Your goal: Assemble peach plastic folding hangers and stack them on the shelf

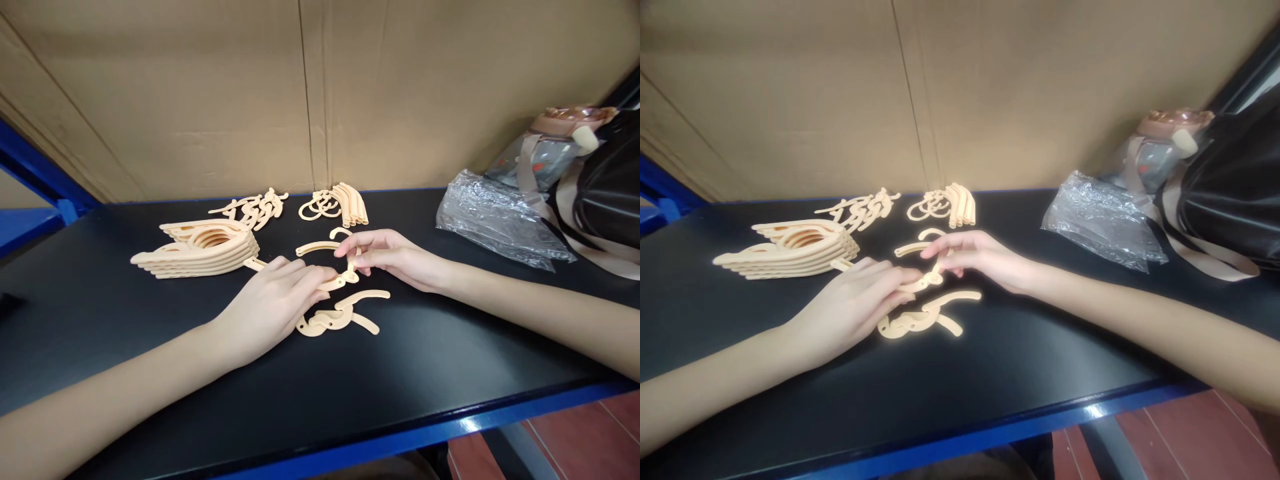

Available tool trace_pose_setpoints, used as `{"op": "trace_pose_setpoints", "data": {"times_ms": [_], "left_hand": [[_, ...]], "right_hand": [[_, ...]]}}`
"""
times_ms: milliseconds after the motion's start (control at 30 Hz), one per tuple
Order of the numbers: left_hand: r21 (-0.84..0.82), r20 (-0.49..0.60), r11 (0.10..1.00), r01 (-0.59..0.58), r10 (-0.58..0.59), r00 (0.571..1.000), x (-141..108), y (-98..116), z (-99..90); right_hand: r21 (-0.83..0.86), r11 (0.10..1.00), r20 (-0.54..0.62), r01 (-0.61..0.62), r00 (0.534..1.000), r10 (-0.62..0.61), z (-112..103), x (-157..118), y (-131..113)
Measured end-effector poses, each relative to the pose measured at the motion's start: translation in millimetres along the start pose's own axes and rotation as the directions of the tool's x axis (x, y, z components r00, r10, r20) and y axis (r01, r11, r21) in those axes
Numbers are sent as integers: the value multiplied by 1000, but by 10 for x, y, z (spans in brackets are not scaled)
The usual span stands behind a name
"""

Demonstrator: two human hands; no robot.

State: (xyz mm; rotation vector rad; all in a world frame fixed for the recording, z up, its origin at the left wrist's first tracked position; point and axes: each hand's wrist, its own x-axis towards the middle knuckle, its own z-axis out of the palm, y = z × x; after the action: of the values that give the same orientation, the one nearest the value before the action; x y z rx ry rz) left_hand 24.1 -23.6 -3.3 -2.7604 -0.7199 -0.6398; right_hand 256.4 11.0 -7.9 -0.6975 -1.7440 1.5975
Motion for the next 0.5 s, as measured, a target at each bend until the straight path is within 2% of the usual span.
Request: {"op": "trace_pose_setpoints", "data": {"times_ms": [133,500], "left_hand": [[-27,11,1000,-2,2,1000,1,0,-8],[-56,34,998,-5,7,999,-14,-10,-7]], "right_hand": [[-14,1000,14,-5,1000,6,9,2,-19],[-68,998,-34,-16,999,14,29,-16,-5]]}}
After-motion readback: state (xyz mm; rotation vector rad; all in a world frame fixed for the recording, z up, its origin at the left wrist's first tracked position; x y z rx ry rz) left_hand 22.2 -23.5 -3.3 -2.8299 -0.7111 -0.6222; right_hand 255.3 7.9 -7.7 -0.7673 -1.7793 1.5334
